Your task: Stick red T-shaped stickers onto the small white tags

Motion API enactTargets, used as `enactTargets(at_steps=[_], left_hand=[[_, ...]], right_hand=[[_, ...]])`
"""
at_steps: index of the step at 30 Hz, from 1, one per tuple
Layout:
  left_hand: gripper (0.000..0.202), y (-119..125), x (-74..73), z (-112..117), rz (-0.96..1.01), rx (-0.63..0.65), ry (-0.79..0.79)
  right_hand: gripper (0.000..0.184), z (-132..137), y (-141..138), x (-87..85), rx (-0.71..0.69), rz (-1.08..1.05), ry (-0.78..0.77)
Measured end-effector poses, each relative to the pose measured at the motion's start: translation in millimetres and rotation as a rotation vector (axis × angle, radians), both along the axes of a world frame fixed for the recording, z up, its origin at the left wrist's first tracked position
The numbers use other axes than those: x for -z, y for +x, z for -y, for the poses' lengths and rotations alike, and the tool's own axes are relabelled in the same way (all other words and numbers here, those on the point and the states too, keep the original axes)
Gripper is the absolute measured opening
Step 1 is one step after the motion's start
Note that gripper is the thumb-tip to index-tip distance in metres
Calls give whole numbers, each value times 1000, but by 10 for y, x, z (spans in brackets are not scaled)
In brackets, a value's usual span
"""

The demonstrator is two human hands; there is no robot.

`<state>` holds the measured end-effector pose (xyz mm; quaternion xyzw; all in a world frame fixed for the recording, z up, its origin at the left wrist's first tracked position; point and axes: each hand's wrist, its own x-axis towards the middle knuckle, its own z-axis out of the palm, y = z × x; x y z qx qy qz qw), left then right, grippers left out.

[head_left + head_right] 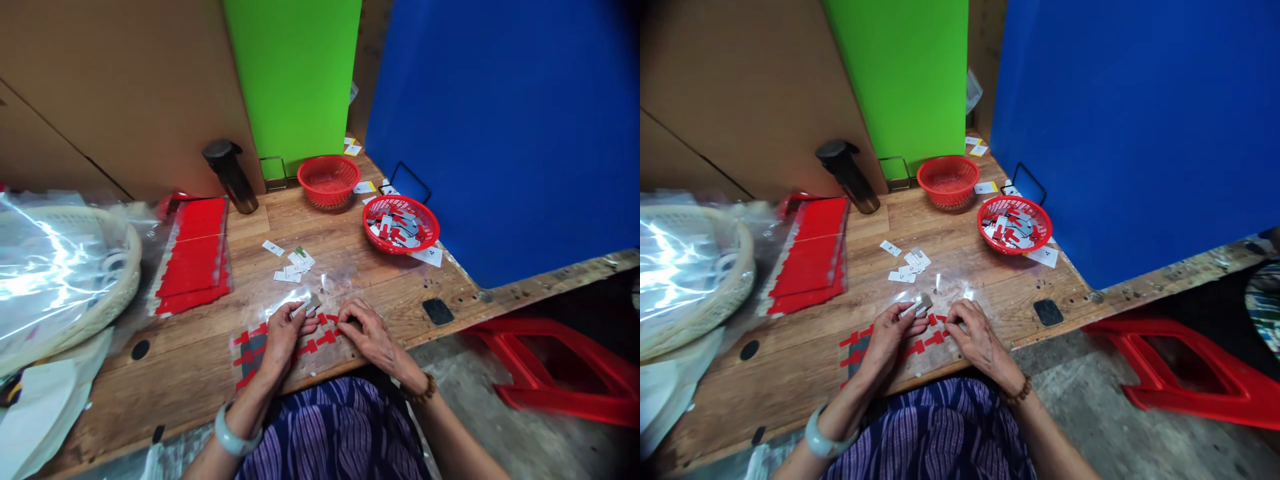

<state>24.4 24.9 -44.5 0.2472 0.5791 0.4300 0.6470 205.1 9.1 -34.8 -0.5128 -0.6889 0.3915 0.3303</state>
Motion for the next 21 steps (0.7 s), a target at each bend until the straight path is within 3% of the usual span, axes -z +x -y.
enactTargets(at_steps=[6,11,17,21], left_hand=[[19,-56,16,-20,15,33,-28],[16,-98,-82,-4,118,72,-91],[24,-78,-327,102,228,103,-130],[26,-70,-402,152,228,91,-139]], right_hand=[[8,-36,46,45,113,-250,-152],[11,-40,-49,3,277,-290,-139],[9,-38,-228,-176,240,-335,-152],[7,-34,-285,-215,236,-344,-150]])
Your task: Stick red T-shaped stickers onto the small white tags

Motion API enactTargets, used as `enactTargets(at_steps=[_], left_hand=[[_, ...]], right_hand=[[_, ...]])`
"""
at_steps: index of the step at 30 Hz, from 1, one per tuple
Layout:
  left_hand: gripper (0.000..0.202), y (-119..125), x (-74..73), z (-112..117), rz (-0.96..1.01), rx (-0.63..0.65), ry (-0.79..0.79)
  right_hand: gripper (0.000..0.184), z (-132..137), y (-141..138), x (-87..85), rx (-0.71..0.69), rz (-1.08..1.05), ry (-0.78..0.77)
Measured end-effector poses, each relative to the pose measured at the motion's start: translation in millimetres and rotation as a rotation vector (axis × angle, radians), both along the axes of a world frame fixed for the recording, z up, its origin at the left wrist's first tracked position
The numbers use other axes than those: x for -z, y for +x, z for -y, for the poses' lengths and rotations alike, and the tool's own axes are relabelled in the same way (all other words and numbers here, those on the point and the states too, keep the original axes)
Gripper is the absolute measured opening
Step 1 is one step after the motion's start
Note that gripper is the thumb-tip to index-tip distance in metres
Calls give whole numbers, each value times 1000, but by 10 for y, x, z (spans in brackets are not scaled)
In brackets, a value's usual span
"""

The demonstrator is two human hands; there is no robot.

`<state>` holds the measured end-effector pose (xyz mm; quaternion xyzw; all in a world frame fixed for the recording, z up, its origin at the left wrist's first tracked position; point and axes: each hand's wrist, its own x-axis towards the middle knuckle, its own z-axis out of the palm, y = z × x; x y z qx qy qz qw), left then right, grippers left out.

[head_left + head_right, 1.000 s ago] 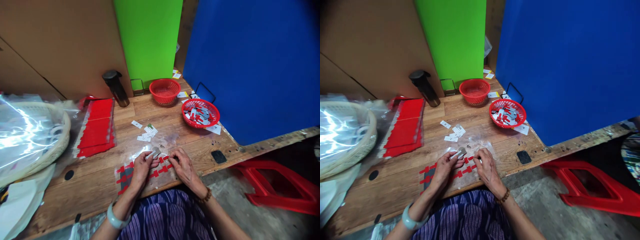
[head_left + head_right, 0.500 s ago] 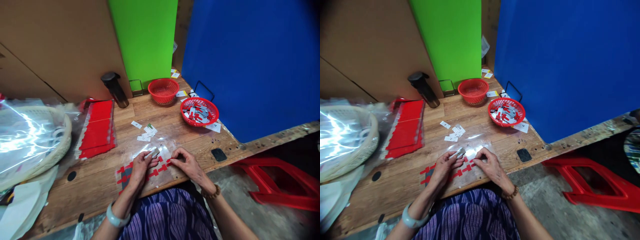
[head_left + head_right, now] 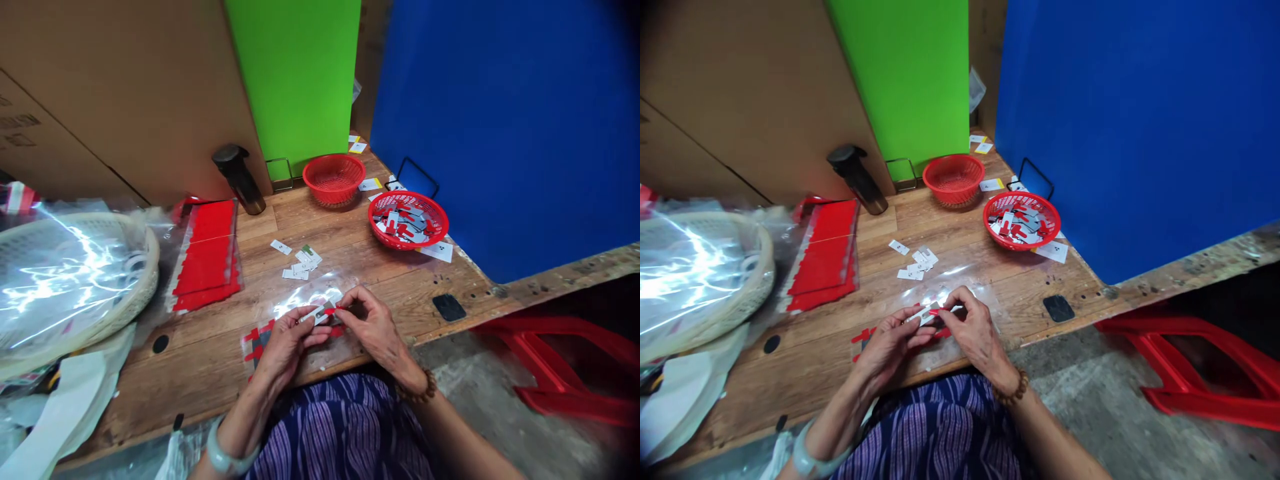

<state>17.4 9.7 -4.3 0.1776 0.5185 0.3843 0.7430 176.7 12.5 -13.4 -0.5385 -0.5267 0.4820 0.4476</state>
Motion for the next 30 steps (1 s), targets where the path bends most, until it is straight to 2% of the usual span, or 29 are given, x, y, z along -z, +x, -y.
enactTargets(at_steps=[14,23,30], left_hand=[[25,14,-39,27,10,51,16],[22,16,-40,36,-1,79,39],[21,13,-61,40,-12,78,41]], right_hand=[[7,46,-50,-83,-62,83,18],[8,42,-40,4,-82,109,56],[7,48,-40,11,-85,121,68]])
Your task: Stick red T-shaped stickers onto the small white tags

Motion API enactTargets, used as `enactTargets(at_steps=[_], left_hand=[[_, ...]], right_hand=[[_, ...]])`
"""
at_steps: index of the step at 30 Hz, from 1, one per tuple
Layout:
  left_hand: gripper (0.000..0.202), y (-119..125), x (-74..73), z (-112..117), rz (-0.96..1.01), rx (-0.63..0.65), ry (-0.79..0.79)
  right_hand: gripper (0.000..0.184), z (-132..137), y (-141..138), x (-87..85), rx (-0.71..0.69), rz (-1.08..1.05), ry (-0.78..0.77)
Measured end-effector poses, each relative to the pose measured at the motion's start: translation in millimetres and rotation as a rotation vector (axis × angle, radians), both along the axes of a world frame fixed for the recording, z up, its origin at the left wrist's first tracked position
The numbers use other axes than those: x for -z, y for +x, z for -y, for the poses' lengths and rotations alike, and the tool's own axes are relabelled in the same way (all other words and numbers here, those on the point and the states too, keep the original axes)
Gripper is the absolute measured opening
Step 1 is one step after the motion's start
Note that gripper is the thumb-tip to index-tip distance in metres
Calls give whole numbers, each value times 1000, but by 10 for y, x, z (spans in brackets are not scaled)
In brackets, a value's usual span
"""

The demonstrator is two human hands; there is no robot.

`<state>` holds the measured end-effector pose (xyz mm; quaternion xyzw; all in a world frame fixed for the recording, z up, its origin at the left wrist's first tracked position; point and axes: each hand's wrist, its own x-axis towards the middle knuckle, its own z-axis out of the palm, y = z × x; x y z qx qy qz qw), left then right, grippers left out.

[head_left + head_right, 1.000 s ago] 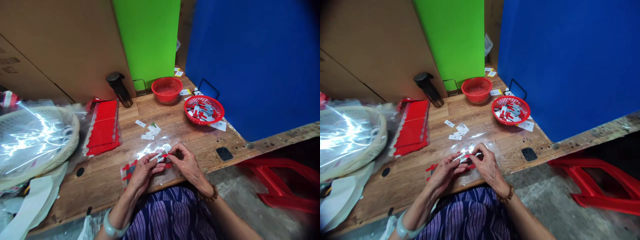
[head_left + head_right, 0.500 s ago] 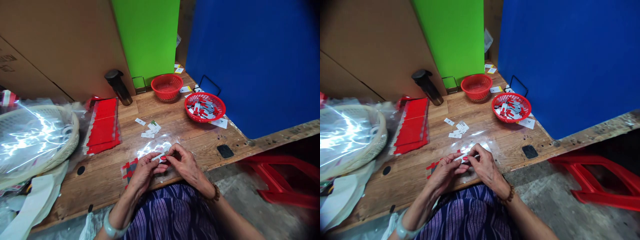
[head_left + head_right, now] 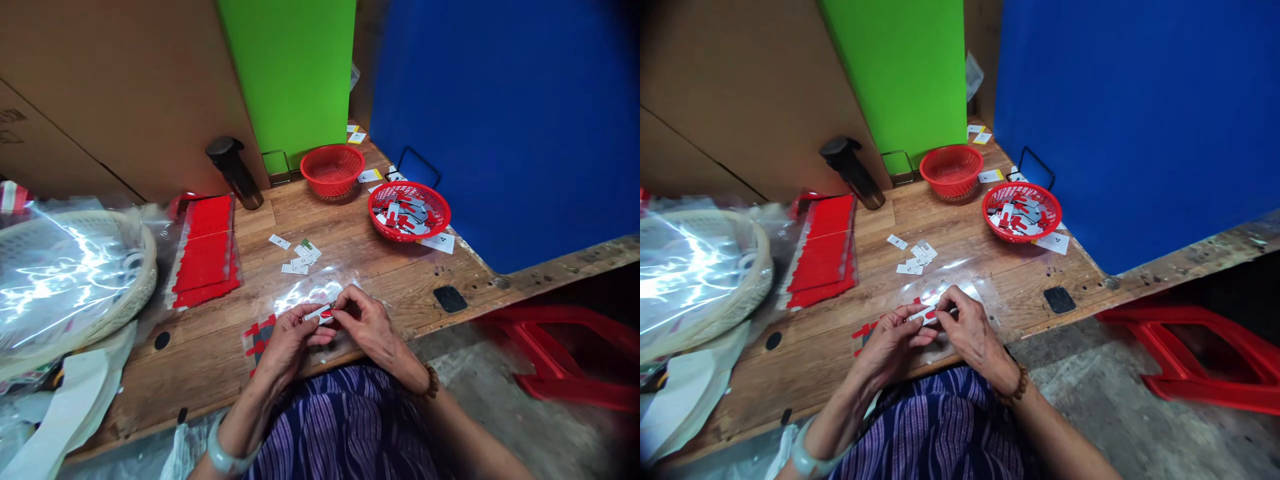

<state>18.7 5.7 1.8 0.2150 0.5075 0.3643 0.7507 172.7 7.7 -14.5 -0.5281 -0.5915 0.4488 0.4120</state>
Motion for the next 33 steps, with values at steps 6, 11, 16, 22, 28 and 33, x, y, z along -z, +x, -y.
enactTargets(at_steps=[6,11,16,22,28,33], left_hand=[[22,1,-5,-4,1,0,-4],[21,14,1,-11,-1,0,-8],[22,8,4,-7,3,4,1],[23,5,9,-7,5,-1,-2],[26,-3,35,2,-7,-1,8],[32,7,53,12,-31,-32,-1]], right_hand=[[6,1,1,-13,-8,1,-7],[7,7,-1,-21,-1,12,8],[7,7,-4,-40,3,19,7],[6,4,-5,-30,-1,15,15],[7,0,-18,-8,-3,8,3],[8,2,-31,12,-7,11,2]])
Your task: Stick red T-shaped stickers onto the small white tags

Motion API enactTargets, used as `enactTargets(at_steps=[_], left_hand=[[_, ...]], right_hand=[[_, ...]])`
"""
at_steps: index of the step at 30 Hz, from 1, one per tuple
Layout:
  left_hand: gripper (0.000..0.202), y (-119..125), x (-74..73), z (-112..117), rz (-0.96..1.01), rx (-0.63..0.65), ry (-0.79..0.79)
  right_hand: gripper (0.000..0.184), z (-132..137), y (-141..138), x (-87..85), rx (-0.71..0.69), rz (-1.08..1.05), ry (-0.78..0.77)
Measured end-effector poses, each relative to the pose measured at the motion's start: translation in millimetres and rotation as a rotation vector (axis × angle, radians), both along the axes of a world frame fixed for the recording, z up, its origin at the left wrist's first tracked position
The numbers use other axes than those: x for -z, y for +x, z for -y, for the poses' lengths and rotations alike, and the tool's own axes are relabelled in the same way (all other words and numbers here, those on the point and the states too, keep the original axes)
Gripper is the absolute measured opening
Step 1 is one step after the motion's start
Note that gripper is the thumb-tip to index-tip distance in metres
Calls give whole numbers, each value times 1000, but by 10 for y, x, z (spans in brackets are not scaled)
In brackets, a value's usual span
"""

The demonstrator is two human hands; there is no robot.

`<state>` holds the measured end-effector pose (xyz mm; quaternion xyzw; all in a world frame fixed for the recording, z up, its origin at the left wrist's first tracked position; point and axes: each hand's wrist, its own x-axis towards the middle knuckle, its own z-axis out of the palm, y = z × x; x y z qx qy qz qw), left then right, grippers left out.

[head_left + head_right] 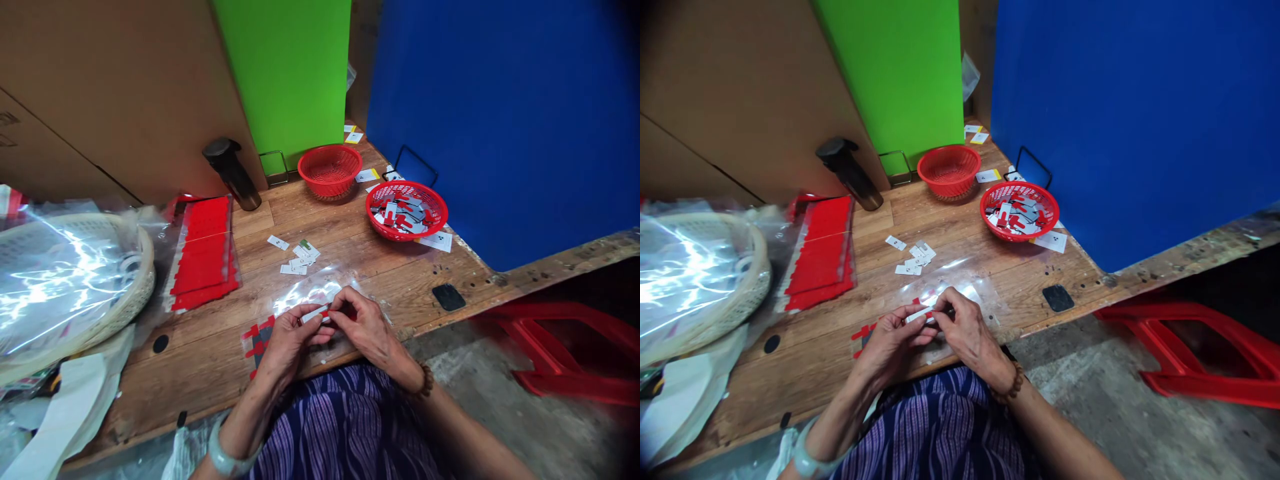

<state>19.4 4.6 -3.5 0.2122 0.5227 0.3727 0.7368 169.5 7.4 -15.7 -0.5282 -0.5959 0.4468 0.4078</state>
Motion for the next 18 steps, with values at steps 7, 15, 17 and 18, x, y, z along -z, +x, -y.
enactTargets(at_steps=[7,15,17,18], left_hand=[[28,27,-17,-10,-13,-4,0],[31,14,-8,-12,-12,6,6],[30,6,-2,-17,-5,12,3],[30,2,1,-20,2,17,2]], right_hand=[[7,4,-15,-2,7,-10,-12],[7,4,-33,15,34,-6,-4],[8,3,-38,-1,46,-2,-4],[8,2,-41,-11,50,-1,-7]])
